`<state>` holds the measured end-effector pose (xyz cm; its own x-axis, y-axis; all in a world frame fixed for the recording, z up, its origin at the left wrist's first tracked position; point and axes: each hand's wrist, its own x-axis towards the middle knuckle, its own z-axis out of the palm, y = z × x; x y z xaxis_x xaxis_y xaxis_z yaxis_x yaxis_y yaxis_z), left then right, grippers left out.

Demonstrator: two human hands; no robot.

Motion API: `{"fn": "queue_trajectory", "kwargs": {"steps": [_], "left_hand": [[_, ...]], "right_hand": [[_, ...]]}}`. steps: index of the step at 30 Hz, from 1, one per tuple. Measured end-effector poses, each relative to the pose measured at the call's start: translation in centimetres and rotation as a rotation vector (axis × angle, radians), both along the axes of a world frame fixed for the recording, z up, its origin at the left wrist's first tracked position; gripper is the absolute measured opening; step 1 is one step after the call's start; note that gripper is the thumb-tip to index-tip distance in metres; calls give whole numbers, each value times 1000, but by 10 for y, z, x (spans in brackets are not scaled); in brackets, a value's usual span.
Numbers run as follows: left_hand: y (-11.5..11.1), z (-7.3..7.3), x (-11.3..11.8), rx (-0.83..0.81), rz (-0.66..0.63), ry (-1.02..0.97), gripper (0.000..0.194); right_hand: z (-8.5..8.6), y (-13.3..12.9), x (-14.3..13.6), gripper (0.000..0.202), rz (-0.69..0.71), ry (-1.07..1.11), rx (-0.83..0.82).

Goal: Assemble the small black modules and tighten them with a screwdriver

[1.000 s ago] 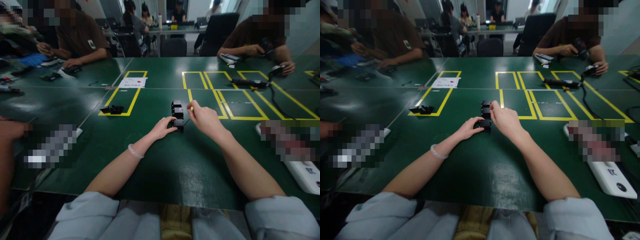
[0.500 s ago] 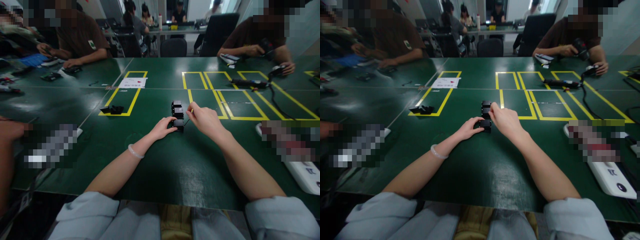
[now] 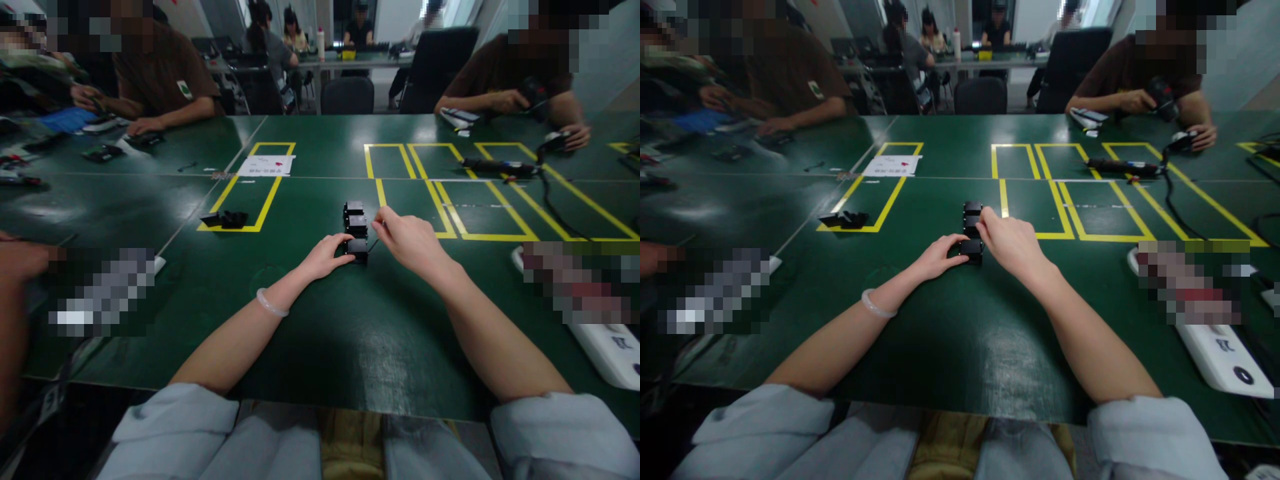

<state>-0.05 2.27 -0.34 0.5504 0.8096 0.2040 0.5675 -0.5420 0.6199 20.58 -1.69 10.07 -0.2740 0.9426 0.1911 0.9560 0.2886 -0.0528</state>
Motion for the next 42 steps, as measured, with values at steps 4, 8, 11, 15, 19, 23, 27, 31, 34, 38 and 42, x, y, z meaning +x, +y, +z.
{"fn": "queue_trajectory", "kwargs": {"steps": [4,8,11,15,19,23,27,31,34,38,42], "left_hand": [[1,-2,-1,10,-5,-1,43],[0,-1,-1,4,-6,1,42],[0,1,-1,-1,-6,3,43],[0,1,0,-4,-2,8,43],[0,0,0,-8,3,14,42],[0,0,0,-2,3,10,43],[0,0,-1,0,-4,9,43],[0,-1,-1,7,-8,4,43],[1,-1,-1,6,-6,7,43],[0,0,0,-6,4,17,43],[0,-1,0,-5,0,13,43]], "right_hand": [[1,0,0,30,24,12,3],[3,-3,0,29,48,26,-2],[3,-3,0,32,26,10,-2],[0,0,0,31,2,-24,2],[-1,0,0,30,15,-27,13],[2,-2,0,29,27,-16,11],[4,-4,-1,29,24,-7,-1],[4,-3,-1,36,14,11,8],[3,-2,-1,38,-2,-24,13],[1,-1,0,32,-2,-29,11],[0,-2,-1,31,27,4,26]]}}
